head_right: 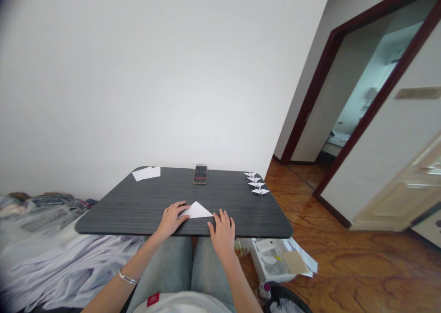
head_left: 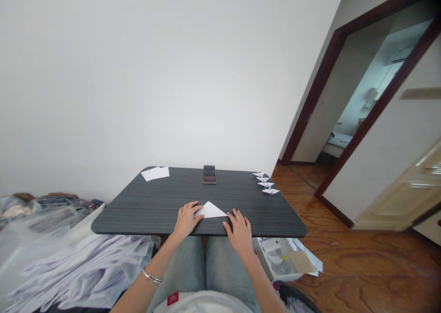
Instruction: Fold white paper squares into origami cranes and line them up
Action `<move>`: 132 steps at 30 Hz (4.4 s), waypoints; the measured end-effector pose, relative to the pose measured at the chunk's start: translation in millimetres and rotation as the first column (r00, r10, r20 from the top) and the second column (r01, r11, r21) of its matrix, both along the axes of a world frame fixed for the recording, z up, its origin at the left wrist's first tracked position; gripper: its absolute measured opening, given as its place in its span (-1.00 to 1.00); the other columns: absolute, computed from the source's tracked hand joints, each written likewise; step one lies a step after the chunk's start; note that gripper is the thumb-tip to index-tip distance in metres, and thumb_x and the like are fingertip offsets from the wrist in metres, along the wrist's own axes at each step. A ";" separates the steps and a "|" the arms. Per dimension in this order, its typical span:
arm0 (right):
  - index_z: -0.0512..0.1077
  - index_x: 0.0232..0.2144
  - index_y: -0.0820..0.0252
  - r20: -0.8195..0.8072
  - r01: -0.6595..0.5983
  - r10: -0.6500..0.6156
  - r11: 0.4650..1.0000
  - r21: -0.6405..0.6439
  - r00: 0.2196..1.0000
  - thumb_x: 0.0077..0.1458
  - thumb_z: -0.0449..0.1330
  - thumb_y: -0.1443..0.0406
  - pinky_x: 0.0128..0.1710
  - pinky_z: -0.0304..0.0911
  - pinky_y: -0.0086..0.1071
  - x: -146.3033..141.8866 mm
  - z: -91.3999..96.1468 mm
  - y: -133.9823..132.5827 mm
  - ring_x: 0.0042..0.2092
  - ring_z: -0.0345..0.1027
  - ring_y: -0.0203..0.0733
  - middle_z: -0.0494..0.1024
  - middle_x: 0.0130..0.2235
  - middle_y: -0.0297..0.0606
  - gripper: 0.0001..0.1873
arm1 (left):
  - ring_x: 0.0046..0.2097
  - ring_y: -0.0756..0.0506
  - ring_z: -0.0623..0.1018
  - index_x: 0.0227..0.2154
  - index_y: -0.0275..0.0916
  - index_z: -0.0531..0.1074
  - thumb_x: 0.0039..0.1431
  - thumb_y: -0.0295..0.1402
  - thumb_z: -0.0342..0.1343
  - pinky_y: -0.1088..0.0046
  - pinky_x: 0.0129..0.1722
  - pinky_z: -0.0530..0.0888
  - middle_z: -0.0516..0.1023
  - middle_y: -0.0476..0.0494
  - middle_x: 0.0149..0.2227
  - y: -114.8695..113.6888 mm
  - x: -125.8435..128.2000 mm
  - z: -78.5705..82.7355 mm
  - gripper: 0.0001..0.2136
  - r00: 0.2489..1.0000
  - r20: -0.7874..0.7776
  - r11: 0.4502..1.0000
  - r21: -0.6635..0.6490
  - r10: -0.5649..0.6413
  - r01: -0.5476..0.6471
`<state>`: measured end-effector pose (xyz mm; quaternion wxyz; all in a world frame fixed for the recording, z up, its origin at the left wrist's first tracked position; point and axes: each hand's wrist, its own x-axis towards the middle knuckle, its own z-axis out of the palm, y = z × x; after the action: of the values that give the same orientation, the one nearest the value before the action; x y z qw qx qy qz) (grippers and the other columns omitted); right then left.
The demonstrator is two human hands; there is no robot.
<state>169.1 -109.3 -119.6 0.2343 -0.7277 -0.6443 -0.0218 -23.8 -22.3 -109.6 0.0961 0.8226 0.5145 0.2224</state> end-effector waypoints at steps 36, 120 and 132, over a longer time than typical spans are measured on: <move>0.35 -0.46 0.19 -0.832 -0.102 0.268 0.963 0.250 0.486 -0.23 0.22 0.25 -0.35 0.20 -0.32 5.3 5.7 41.9 -0.49 0.34 -0.19 0.43 -0.61 -0.39 -0.80 | -0.36 -0.06 0.51 -0.24 -0.25 0.28 0.07 -0.24 -0.04 0.40 -0.24 0.35 0.54 -0.04 -0.49 -2.8 -7.7 11.1 -0.77 0.765 0.644 0.970 -0.184 -0.004 0.160; 0.37 -0.65 0.24 -0.913 -0.161 0.348 0.934 0.318 0.213 -0.14 0.24 0.16 -0.59 0.19 -0.49 -22.4 83.0 -23.6 -0.61 0.29 -0.33 0.45 -0.65 -0.33 -0.73 | -0.26 -0.10 0.48 -0.28 -0.30 0.46 -0.09 -0.28 0.16 0.46 -0.35 0.45 0.52 -0.18 -0.25 -60.1 -18.1 99.0 -0.72 0.414 0.906 0.930 -0.221 0.085 0.294; 0.37 -0.66 0.25 -0.926 -0.166 0.318 0.943 0.287 0.204 -0.17 0.25 0.13 -0.60 0.19 -0.50 -23.2 79.4 -22.1 -0.62 0.28 -0.35 0.45 -0.65 -0.33 -0.70 | -0.44 -0.02 0.50 -0.17 -0.31 0.45 -0.13 -0.34 0.20 0.49 -0.42 0.44 0.57 -0.12 -0.38 -62.5 -14.9 95.8 -0.62 0.403 0.908 0.921 -0.248 0.113 0.300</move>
<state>145.9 -131.3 -40.2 0.6235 -0.4606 -0.4676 0.4247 -38.6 -84.8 -13.8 0.5270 0.5612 0.3627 0.5251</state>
